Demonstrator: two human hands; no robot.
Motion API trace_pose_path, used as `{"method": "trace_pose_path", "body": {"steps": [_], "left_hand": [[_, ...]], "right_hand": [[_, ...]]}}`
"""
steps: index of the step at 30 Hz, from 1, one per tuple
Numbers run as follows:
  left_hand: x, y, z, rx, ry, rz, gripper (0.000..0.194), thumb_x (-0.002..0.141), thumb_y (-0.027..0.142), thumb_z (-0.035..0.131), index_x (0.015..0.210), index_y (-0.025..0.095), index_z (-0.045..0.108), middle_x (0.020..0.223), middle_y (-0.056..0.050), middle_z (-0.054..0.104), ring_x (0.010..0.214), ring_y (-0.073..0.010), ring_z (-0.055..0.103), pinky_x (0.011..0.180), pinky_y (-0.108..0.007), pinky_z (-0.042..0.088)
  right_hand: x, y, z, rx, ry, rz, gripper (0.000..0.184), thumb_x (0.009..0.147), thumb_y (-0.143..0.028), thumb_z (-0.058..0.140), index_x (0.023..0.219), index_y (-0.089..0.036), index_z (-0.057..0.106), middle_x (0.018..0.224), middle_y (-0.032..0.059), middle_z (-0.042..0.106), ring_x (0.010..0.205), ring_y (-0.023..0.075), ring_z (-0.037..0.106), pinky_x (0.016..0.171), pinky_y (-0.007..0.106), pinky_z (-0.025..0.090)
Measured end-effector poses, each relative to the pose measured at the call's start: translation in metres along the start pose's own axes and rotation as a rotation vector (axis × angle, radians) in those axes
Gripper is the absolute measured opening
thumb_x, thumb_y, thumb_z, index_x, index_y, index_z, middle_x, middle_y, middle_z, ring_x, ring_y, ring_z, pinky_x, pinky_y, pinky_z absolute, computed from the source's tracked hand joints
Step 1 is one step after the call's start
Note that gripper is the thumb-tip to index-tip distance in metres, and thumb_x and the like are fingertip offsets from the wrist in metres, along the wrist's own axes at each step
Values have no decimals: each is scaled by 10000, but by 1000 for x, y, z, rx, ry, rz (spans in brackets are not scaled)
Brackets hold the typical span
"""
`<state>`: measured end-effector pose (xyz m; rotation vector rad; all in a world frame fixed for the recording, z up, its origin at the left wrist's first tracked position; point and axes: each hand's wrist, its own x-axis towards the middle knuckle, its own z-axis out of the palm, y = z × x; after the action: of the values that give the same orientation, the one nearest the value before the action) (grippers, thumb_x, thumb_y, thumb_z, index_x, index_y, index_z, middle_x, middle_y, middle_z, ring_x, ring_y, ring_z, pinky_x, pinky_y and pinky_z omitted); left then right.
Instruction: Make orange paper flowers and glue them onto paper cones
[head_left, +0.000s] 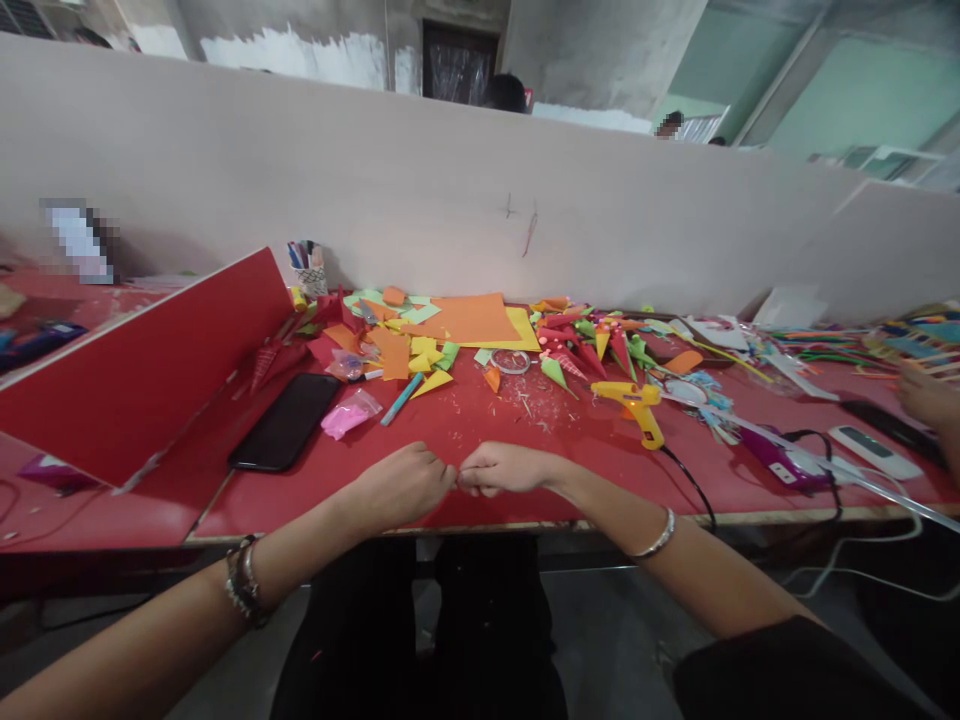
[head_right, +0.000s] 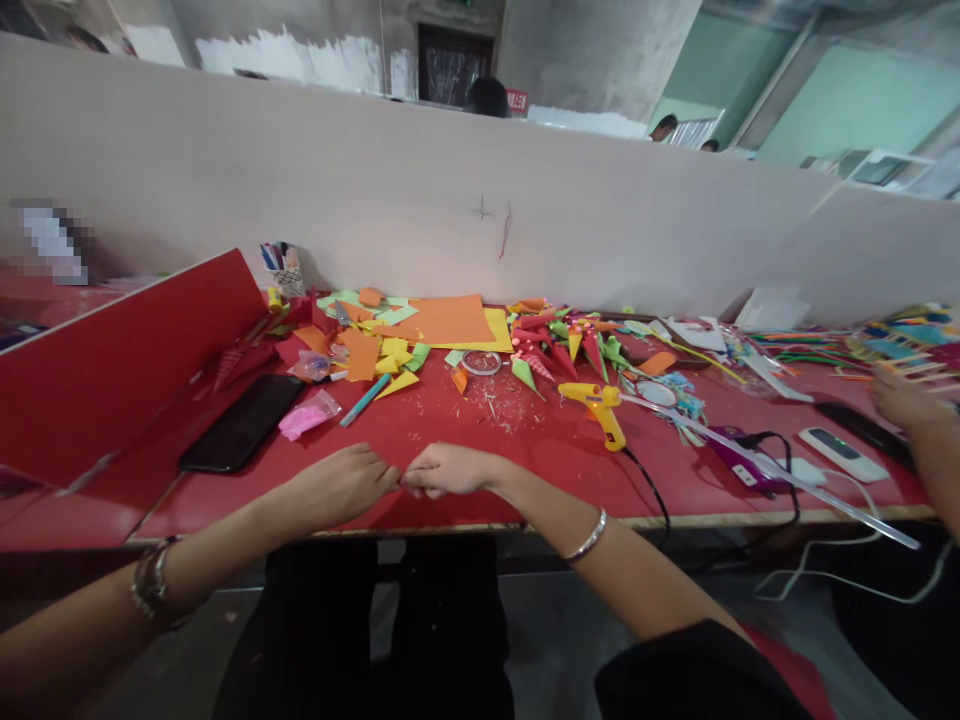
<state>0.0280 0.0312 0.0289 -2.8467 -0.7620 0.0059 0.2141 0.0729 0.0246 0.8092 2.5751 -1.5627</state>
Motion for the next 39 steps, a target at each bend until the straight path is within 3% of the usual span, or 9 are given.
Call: {"method": "trace_pose_path", "body": {"steps": [3, 9, 12, 15, 21, 28, 31, 35, 39], "left_hand": [[2, -9, 8, -239, -65, -109, 234, 853, 152, 364, 741, 112, 566, 605, -52, 580, 540, -139, 512, 535, -239, 349], [1, -24, 21, -929, -146, -285, 425, 899, 321, 207, 699, 119, 523, 540, 17, 467, 492, -79, 423, 501, -179, 348], [2, -18, 12, -970, -141, -320, 417, 895, 327, 216, 695, 118, 518, 542, 16, 464, 488, -80, 414, 487, -183, 332], [6, -5, 0, -661, -129, -363, 367, 892, 273, 257, 717, 111, 536, 590, -29, 538, 507, -110, 468, 484, -212, 313], [10, 7, -3, -171, -163, -207, 215, 869, 160, 323, 826, 84, 520, 620, -88, 595, 522, -179, 556, 475, -252, 340], [10, 4, 2, 78, 7, 79, 248, 833, 66, 280, 711, 122, 489, 529, -58, 543, 436, -164, 521, 479, -275, 348], [9, 0, -3, 62, -14, 53, 243, 827, 65, 287, 712, 121, 494, 523, -57, 542, 414, -161, 512, 477, -277, 340], [4, -12, -5, -274, -116, -152, 234, 859, 194, 330, 715, 134, 505, 508, -23, 518, 405, -123, 480, 449, -237, 323], [-1, -22, -6, -1118, -319, -242, 401, 872, 443, 222, 622, 168, 374, 479, 55, 368, 349, -63, 379, 380, -187, 319]], "right_hand": [[4, 3, 3, -84, 2, 5, 397, 892, -347, 268, 723, -114, 541, 495, -52, 404, 456, 54, 379, 487, 173, 317], [5, -3, 16, -973, 327, -47, 232, 881, -281, 361, 885, -133, 539, 772, 64, 609, 678, 140, 556, 539, 221, 343], [-2, -4, 19, -1188, 324, -118, 236, 898, -197, 298, 881, -124, 522, 749, 70, 610, 672, 152, 570, 518, 235, 343], [-9, -5, 18, -1229, 325, -131, 225, 894, -160, 293, 871, -126, 515, 716, 59, 611, 643, 146, 571, 505, 233, 335], [-16, -14, 14, -972, 311, 45, 259, 888, -303, 353, 816, -147, 547, 674, 41, 616, 585, 129, 555, 491, 215, 300], [-13, 1, 7, 131, -79, 132, 385, 886, -399, 282, 697, -133, 487, 448, -63, 383, 396, 47, 354, 440, 169, 291], [-12, 4, 8, 270, -88, 127, 414, 888, -428, 237, 737, -132, 485, 468, -67, 370, 384, 41, 308, 417, 166, 265], [-11, -10, 13, -301, 229, -32, 287, 887, -334, 327, 818, -133, 519, 640, 2, 531, 563, 82, 474, 515, 193, 326], [-13, -20, 17, -1039, 370, -122, 195, 877, -149, 319, 898, -127, 511, 773, 61, 589, 665, 138, 543, 514, 229, 323]]}}
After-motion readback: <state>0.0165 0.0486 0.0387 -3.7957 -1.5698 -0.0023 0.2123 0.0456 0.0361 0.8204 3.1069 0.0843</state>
